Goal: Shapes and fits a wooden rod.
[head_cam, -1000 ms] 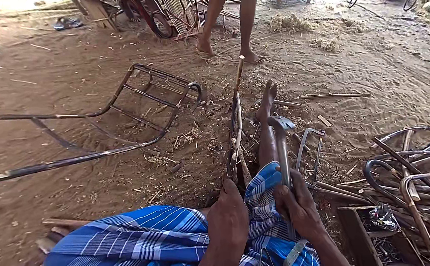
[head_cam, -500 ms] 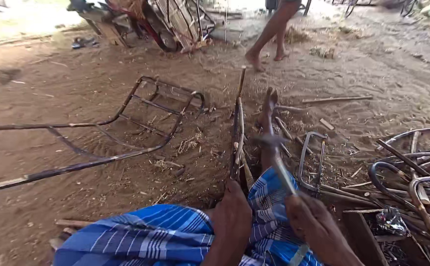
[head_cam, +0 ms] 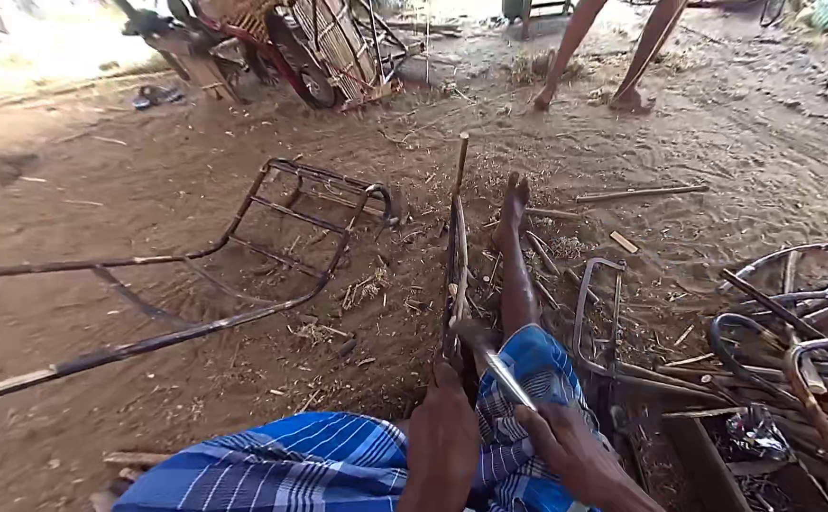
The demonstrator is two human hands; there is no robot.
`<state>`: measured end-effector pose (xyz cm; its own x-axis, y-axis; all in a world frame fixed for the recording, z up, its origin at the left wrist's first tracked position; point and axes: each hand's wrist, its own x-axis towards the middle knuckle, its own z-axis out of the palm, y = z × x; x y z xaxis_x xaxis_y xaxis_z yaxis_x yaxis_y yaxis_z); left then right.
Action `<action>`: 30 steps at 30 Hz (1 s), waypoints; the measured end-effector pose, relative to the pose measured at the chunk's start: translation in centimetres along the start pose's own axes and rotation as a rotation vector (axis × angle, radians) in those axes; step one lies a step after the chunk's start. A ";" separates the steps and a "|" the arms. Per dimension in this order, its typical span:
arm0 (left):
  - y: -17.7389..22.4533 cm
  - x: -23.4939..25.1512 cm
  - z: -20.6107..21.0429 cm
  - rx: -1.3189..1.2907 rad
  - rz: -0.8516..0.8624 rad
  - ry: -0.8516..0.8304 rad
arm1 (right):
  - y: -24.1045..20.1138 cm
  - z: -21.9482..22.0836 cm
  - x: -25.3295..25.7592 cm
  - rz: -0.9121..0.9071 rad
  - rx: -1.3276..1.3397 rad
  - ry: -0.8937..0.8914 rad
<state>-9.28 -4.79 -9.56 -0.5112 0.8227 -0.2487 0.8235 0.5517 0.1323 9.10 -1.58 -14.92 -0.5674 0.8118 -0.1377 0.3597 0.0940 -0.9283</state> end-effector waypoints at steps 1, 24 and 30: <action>-0.1 -0.1 0.1 0.006 -0.008 0.016 | 0.5 -0.5 0.9 0.183 -0.019 -0.072; -1.9 1.5 2.1 -0.085 -0.042 -0.051 | -3.9 -0.1 -0.1 -0.110 -0.110 -0.018; -1.7 1.4 2.2 -0.052 -0.107 -0.088 | 1.3 0.5 2.4 0.230 -0.076 -0.116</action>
<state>-10.84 -4.82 -12.27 -0.5701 0.7449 -0.3466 0.7505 0.6438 0.1494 7.79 0.22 -16.66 -0.5440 0.7459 -0.3844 0.5412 -0.0383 -0.8400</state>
